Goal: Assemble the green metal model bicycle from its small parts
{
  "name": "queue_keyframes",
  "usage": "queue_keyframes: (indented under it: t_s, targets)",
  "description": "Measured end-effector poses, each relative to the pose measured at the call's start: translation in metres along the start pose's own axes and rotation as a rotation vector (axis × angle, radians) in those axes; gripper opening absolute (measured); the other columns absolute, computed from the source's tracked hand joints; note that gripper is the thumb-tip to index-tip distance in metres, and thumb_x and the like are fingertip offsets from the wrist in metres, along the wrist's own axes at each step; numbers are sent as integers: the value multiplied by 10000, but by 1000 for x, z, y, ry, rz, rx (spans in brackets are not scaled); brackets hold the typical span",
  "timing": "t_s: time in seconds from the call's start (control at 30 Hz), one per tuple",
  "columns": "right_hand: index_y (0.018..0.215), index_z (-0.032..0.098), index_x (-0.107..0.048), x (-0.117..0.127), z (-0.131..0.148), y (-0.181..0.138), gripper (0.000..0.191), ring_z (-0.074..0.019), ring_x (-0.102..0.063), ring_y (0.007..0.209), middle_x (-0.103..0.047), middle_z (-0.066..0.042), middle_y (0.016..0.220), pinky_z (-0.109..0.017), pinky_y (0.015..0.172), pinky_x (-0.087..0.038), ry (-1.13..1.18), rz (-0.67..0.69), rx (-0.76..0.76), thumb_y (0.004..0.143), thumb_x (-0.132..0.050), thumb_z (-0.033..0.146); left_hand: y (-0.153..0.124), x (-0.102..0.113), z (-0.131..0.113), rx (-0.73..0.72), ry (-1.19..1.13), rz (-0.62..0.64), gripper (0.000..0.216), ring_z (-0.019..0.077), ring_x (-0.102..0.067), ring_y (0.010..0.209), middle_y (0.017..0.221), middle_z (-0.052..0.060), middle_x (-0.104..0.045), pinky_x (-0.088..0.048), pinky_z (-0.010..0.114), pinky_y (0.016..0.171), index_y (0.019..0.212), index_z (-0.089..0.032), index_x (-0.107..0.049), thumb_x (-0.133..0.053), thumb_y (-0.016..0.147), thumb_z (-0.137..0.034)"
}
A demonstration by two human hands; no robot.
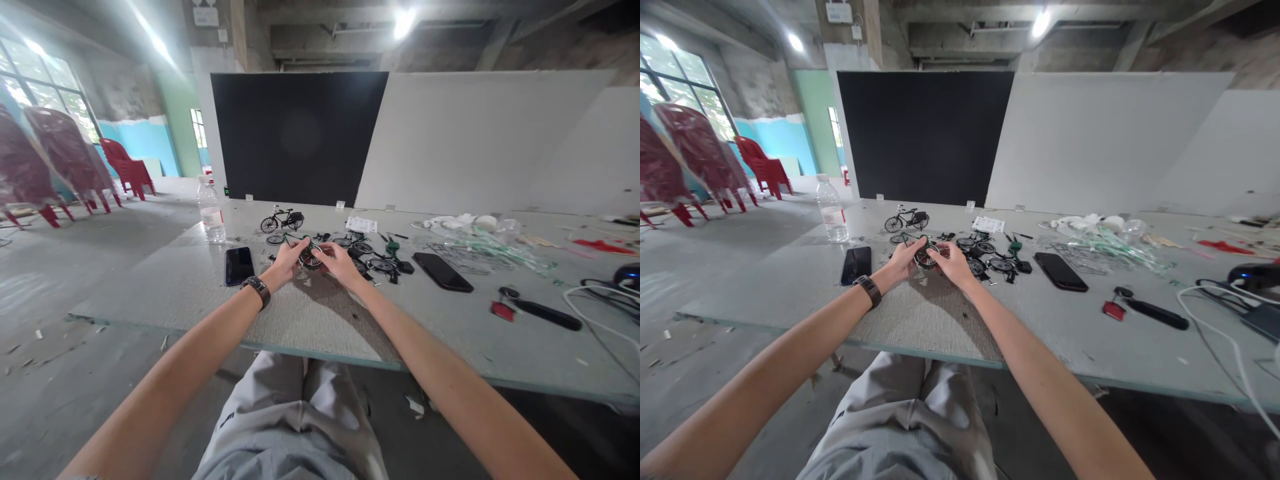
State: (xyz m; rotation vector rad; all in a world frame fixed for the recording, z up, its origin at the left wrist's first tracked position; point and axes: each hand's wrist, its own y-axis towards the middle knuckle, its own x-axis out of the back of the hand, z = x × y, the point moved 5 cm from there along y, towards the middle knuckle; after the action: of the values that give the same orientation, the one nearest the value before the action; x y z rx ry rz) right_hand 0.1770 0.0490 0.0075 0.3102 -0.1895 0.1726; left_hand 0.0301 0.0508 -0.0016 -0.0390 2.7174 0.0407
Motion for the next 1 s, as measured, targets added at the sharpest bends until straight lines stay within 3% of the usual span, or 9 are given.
queue_keyframes:
  t_s: [0.2, 0.47, 0.73, 1.0]
  targets:
    - [811, 176, -675, -9, 2, -4, 370, -161, -641, 704, -695, -57, 859, -306, 653, -581, 218, 84, -126, 697, -827, 493, 3, 0, -6, -166, 55, 23, 290, 116, -582, 613, 685, 34, -664, -455, 236, 615, 714, -124, -679, -799, 766, -382]
    - [753, 164, -695, -4, -2, -4, 349, -144, -635, 696, -718, -49, 822, -275, 654, -560, 339, 71, -186, 634, -867, 443, 7, -1, -6, -259, 102, 47, 275, 108, -557, 638, 695, 7, -647, -437, 227, 644, 748, -137, -687, -779, 774, -395]
    - [786, 172, -693, -2, 2, -4, 346, -154, -651, 762, -716, -39, 850, -271, 689, -554, 300, 78, -115, 670, -842, 461, -3, -5, -11, -180, 35, 48, 239, 98, -559, 620, 698, -7, -639, -429, 214, 608, 783, -155, -667, -807, 766, -348]
    - [849, 152, -731, 0, 4, -1, 386, -174, -656, 791, -717, -63, 849, -301, 727, -549, 225, 93, -58, 690, -829, 489, 3, -2, -8, -265, 66, 77, 263, 116, -591, 695, 752, 21, -674, -458, 222, 681, 780, -140, -689, -795, 761, -380]
